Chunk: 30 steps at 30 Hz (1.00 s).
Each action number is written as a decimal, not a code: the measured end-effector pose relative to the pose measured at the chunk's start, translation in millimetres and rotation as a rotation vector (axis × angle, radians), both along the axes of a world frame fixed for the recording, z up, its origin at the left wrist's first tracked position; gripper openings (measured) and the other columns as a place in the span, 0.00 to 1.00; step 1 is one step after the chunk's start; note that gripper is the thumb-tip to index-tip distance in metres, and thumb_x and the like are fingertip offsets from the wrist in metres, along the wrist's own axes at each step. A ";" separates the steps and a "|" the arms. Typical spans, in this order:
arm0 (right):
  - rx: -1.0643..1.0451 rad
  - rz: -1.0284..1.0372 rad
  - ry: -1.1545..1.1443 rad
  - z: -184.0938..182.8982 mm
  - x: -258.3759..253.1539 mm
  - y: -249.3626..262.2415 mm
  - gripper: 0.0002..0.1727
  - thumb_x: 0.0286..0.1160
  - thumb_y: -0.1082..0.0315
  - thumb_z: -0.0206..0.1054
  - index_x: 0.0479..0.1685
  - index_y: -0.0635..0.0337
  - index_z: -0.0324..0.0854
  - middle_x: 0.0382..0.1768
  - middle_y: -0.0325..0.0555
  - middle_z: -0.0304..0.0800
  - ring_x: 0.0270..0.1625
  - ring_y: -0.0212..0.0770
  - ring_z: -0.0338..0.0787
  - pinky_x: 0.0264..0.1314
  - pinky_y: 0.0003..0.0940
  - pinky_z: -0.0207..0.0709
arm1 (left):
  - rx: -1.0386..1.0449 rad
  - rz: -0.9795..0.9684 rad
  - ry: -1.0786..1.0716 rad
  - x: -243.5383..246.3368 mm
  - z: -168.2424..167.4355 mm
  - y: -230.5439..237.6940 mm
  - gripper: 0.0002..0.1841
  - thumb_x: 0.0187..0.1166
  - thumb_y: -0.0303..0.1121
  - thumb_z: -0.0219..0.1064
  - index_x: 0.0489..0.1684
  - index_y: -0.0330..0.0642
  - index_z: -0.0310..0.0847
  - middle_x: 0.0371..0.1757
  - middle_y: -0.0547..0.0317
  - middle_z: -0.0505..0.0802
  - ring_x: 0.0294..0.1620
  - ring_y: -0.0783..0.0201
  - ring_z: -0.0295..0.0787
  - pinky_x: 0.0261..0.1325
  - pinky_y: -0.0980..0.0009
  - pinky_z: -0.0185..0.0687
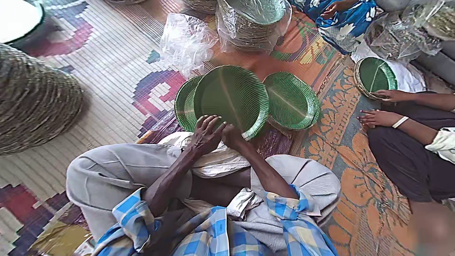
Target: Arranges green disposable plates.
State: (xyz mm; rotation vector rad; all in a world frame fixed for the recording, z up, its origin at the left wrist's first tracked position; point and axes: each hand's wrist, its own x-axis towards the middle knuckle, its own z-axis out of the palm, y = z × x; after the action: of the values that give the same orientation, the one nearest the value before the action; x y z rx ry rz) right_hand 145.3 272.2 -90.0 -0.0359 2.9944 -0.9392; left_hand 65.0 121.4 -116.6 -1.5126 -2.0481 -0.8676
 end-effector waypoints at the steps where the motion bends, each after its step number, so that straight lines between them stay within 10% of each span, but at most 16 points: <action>1: -0.006 0.076 -0.212 -4.2 -1.4 -3.5 0.14 0.84 0.71 0.60 0.50 0.74 0.87 0.50 0.65 0.92 0.61 0.61 0.90 0.72 0.57 0.74 | -0.168 0.002 -0.079 1.9 1.0 -2.4 0.18 0.80 0.34 0.58 0.62 0.42 0.89 0.64 0.41 0.91 0.71 0.42 0.85 0.79 0.41 0.67; 6: 0.047 -0.301 0.094 16.7 11.1 71.4 0.11 0.85 0.68 0.66 0.47 0.69 0.90 0.49 0.62 0.92 0.52 0.59 0.93 0.60 0.58 0.84 | -1.024 0.147 -0.628 -0.7 24.7 4.6 0.26 0.91 0.49 0.49 0.61 0.34 0.86 0.61 0.34 0.90 0.69 0.35 0.83 0.75 0.37 0.67; 11: 0.269 -0.814 -0.188 7.2 20.3 158.7 0.25 0.82 0.55 0.69 0.66 0.68 0.85 0.68 0.67 0.84 0.74 0.66 0.82 0.74 0.68 0.71 | -1.055 0.207 -0.622 -1.7 31.6 4.2 0.30 0.92 0.52 0.48 0.56 0.32 0.87 0.60 0.32 0.90 0.69 0.35 0.83 0.76 0.37 0.66; 20: 0.109 -1.018 -0.072 6.2 27.6 173.6 0.18 0.90 0.65 0.57 0.60 0.66 0.89 0.64 0.66 0.89 0.72 0.66 0.84 0.76 0.68 0.68 | -1.025 0.145 -0.599 -3.8 23.6 2.2 0.27 0.92 0.48 0.48 0.61 0.34 0.85 0.62 0.33 0.90 0.70 0.34 0.82 0.78 0.36 0.63; 23: 0.270 -0.829 0.306 39.7 19.7 148.4 0.16 0.87 0.68 0.58 0.53 0.67 0.92 0.54 0.64 0.93 0.61 0.64 0.90 0.70 0.64 0.74 | -0.859 0.089 -0.525 -3.4 17.7 -3.0 0.23 0.91 0.44 0.51 0.61 0.34 0.86 0.59 0.34 0.91 0.68 0.35 0.84 0.77 0.37 0.65; 26: 0.289 -0.413 0.471 53.0 9.4 75.8 0.10 0.81 0.74 0.64 0.47 0.67 0.92 0.49 0.62 0.93 0.55 0.62 0.91 0.59 0.62 0.80 | -0.219 0.001 -0.153 3.8 2.9 -4.5 0.14 0.83 0.33 0.58 0.47 0.37 0.91 0.47 0.45 0.95 0.56 0.45 0.91 0.66 0.47 0.80; 30: 0.046 0.034 0.085 4.8 -5.7 2.5 0.10 0.74 0.78 0.64 0.41 0.72 0.92 0.46 0.63 0.94 0.54 0.61 0.92 0.61 0.58 0.80 | 0.021 0.030 0.010 7.1 10.9 0.9 0.15 0.80 0.34 0.59 0.52 0.42 0.91 0.58 0.43 0.93 0.66 0.44 0.87 0.74 0.46 0.71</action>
State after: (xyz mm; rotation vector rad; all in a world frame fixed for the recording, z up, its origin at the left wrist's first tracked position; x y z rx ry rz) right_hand 139.6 274.7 -85.2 -0.1294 3.0816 -0.8870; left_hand 72.1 122.3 -105.7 -1.4684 -2.0433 -0.8653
